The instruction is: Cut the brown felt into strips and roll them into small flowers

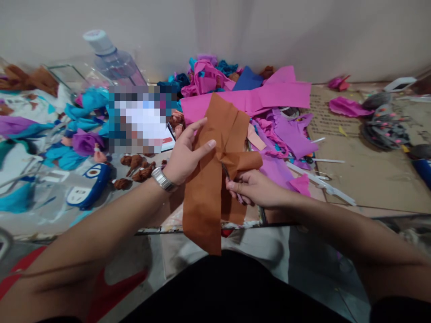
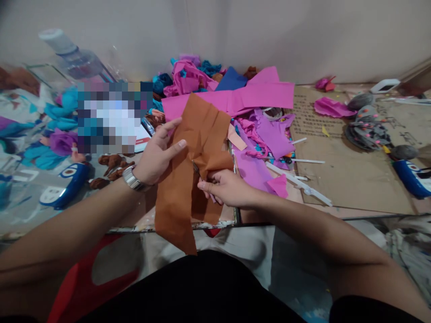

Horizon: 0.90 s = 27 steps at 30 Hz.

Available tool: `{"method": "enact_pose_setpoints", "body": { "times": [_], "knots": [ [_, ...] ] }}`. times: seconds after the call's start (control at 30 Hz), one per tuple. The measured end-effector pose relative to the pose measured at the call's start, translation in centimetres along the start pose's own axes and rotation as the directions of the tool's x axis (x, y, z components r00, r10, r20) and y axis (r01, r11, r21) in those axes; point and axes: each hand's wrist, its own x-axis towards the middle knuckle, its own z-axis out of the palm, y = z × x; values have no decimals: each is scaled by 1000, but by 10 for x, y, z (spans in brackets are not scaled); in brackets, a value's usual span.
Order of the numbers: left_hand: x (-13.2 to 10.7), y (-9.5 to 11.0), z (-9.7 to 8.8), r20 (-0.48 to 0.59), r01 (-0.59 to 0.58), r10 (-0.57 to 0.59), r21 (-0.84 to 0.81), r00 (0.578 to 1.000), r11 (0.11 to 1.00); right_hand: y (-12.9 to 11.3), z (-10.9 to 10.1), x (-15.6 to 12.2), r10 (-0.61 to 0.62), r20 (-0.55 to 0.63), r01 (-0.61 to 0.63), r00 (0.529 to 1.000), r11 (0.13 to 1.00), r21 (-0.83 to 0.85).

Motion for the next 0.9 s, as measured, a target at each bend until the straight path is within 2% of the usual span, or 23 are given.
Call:
{"method": "enact_pose_setpoints", "body": {
  "times": [0.2,0.23,0.33,0.43,0.67,0.8,0.9],
  "knots": [
    [-1,-1,-2,-6,-38,38,25,999,999,0,0,0,16,30,-17,999,999,48],
    [-1,0,-2,-20,-49,49,22,999,999,1,-1,0,32,62,-34,998,999,36],
    [-2,5,0,-91,-66,68,27,993,997,4,-2,2,23,155,-45,988,990,136],
    [-6,11,3,-133,-30,42,86,990,996,3,-2,2,10,198,-49,980,980,194],
    [-12,16,6,-173,-20,57,210,983,978,2,3,-1,-6,121,-9,993,993,121],
    [-11,14,6,-156,-60,93,202,983,978,3,4,1,-7,49,1,999,993,117],
    [-13,12,7,-123,-66,85,150,989,987,5,4,4,18,36,-23,999,991,135]
  ]
}}
